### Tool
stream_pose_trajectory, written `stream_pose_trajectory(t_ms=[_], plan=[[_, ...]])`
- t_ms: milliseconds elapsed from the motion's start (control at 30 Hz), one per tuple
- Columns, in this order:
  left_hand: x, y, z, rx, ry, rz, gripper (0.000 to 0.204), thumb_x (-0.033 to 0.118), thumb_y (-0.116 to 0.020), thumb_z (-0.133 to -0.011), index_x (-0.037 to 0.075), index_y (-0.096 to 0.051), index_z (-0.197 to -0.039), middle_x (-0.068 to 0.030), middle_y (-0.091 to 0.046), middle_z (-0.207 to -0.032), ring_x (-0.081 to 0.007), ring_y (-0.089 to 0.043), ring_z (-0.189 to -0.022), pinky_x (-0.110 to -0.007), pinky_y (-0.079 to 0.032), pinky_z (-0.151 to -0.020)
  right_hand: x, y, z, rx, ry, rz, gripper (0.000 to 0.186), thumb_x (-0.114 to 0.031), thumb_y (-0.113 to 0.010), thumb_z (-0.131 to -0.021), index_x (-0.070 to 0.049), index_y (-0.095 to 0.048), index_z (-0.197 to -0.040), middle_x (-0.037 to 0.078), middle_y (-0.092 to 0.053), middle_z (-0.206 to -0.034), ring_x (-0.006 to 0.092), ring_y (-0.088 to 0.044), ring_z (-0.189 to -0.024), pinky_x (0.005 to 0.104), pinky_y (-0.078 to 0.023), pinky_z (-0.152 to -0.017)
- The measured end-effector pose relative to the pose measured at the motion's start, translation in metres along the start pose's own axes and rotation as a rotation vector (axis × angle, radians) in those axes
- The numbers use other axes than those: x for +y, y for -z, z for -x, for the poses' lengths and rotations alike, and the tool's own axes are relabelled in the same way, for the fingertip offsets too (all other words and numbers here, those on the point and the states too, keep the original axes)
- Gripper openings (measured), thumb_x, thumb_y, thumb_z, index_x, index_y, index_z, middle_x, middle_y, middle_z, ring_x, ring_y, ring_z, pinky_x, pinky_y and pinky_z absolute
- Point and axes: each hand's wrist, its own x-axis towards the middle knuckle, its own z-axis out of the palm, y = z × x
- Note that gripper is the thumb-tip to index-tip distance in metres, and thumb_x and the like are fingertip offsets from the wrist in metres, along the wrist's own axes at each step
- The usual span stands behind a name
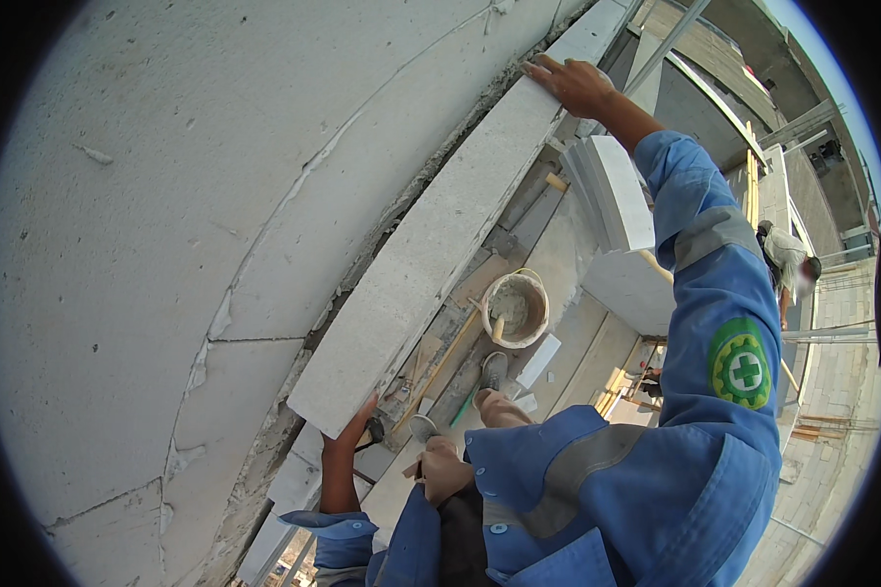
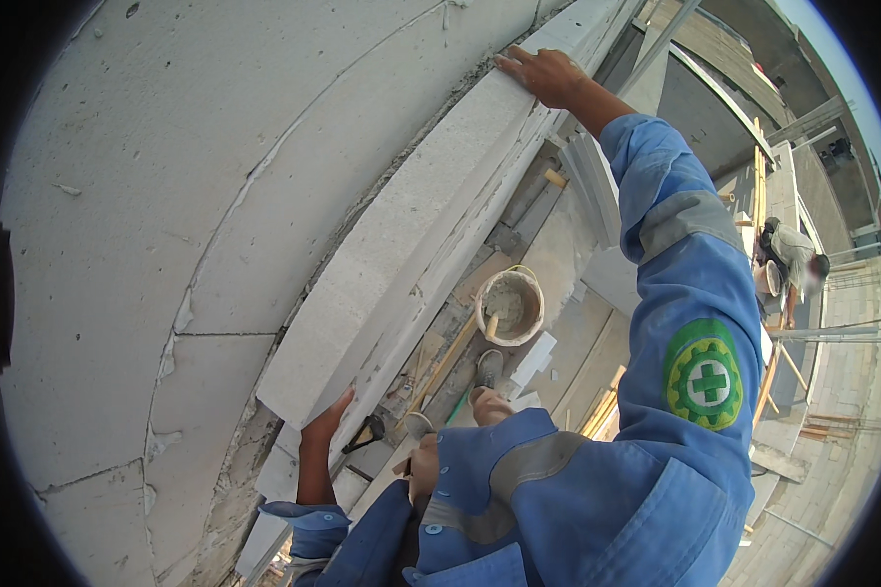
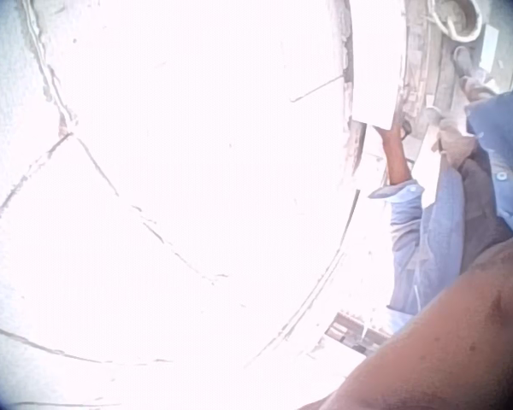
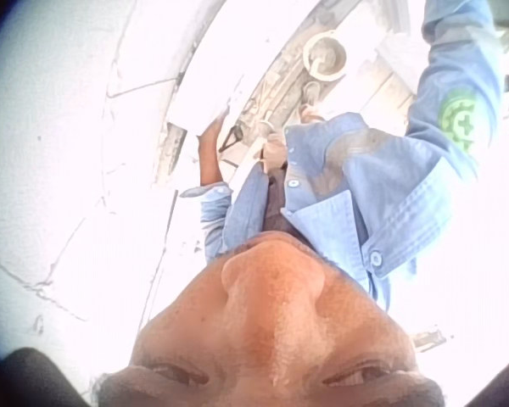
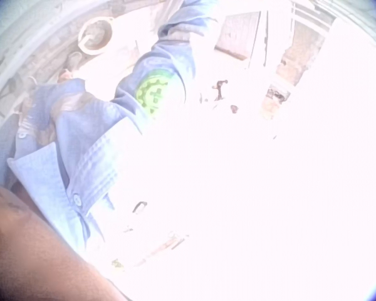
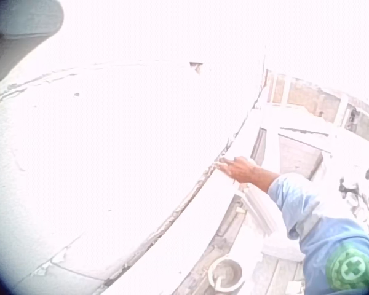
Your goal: The person spreads mortar onto a wall using a trowel, places concrete blocks onto the mortar, and taps them into place with a mallet.
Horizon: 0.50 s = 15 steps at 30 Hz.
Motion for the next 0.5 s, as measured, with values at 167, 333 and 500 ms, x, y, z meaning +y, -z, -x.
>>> stream_pose_trajectory(t_ms=[167, 333, 500], plan=[[0.008, 0.001, -0.001, -0.048, 0.008, -0.07, 0.059, 0.039, -0.074, -0.076, 0.006, -0.061, -0.123, -0.0161, -0.062, -0.124, -0.0328, -0.056, -0.116, -0.039, -0.04, -0.101, 0.001, 0.006, -0.001, -0.013, -0.028, -0.015, 0.078, -0.004, -0.072, -0.076, -0.016, -0.034, -0.143, 0.012, -0.042, -0.14, 0.0273, -0.068, -0.089, 0.0348, -0.058, -0.077], [0.002, -0.005, -0.002, -0.004, -0.077, -0.123, 0.054, 0.029, -0.075, -0.077, 0.005, -0.06, -0.123, -0.0147, -0.062, -0.122, -0.0326, -0.056, -0.115, -0.041, -0.04, -0.101, 0.001, 0.013, -0.003, -0.08, 0.03, 0.04, 0.074, -0.002, -0.071, -0.077, -0.01, -0.035, -0.141, 0.014, -0.043, -0.138, 0.0273, -0.068, -0.087, 0.0356, -0.058, -0.076], [0.001, -0.005, -0.001, -0.016, -0.026, -0.03, 0.056, 0.032, -0.075, -0.075, 0.006, -0.06, -0.123, -0.0156, -0.062, -0.124, -0.0316, -0.057, -0.115, -0.038, -0.041, -0.1, 0.004, 0.013, -0.004, -0.084, 0.059, 0.061, 0.073, 0.0, -0.07, -0.075, -0.007, -0.036, -0.14, 0.015, -0.043, -0.136, 0.027, -0.068, -0.084, 0.0363, -0.057, -0.074]])
